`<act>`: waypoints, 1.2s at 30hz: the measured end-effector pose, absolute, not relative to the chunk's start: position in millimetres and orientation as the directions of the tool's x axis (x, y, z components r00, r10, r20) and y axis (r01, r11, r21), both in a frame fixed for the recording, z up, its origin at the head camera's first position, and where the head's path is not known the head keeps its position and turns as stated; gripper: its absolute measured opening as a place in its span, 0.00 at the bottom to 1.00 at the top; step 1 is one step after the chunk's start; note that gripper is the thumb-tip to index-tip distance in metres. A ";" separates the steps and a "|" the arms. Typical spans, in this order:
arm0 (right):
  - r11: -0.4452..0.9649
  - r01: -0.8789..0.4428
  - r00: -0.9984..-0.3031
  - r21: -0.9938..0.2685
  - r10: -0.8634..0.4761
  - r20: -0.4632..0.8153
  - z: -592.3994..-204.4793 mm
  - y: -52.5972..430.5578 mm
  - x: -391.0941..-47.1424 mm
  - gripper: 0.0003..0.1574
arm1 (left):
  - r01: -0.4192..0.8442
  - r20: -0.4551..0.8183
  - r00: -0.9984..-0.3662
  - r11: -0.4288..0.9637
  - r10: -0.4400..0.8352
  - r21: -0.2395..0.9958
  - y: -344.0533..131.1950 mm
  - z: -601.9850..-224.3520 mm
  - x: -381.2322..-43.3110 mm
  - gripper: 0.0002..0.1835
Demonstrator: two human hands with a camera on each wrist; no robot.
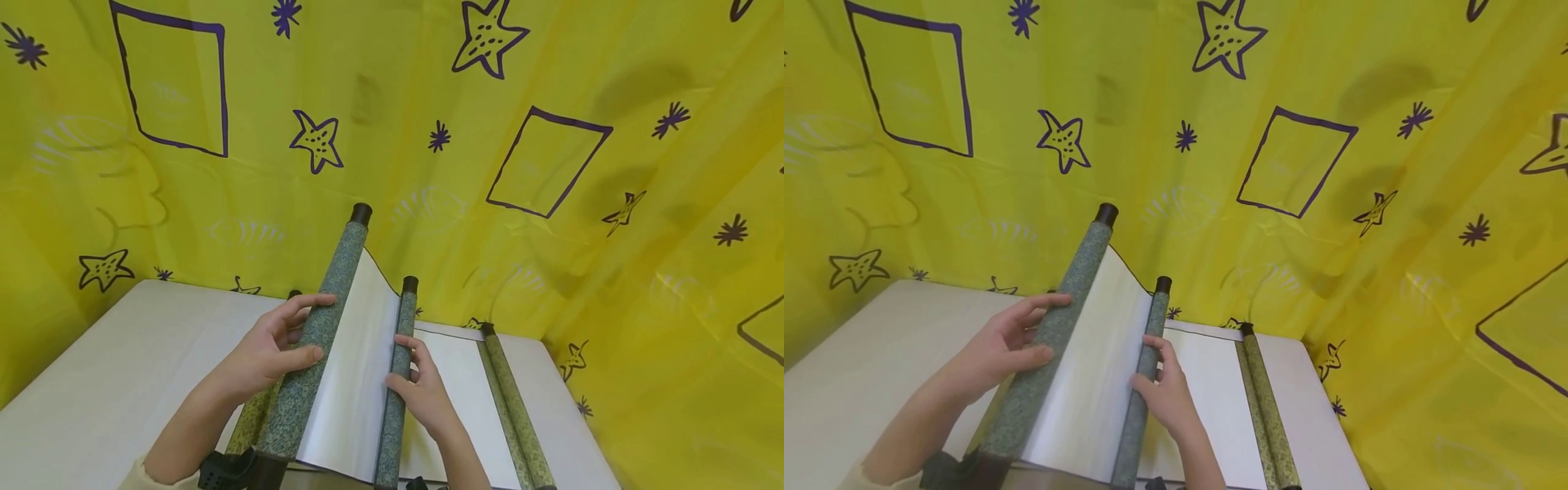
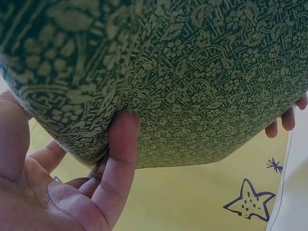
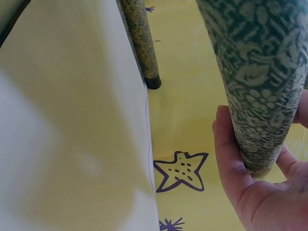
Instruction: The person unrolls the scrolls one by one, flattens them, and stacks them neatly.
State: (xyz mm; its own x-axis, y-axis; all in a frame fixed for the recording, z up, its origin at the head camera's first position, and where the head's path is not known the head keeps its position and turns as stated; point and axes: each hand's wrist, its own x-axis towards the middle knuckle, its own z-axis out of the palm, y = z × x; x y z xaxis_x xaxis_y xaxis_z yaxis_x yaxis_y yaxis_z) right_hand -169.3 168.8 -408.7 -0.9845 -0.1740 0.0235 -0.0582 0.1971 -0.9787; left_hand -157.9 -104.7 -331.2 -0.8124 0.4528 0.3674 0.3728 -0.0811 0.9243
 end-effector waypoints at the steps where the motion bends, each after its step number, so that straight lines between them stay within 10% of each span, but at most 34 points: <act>1: 0.202 -0.055 -0.985 -0.978 -0.173 0.020 -409.1 168.8 -169.5 0.37 | 0.370 0.365 -0.813 -0.082 0.454 0.925 -105.0 -331.3 -157.8 0.31; 36: 0.239 -0.041 -0.985 -0.970 -0.170 0.000 -384.3 164.5 -157.3 0.37 | 0.413 0.402 -0.799 -0.079 0.447 0.907 -107.9 -325.4 -154.8 0.32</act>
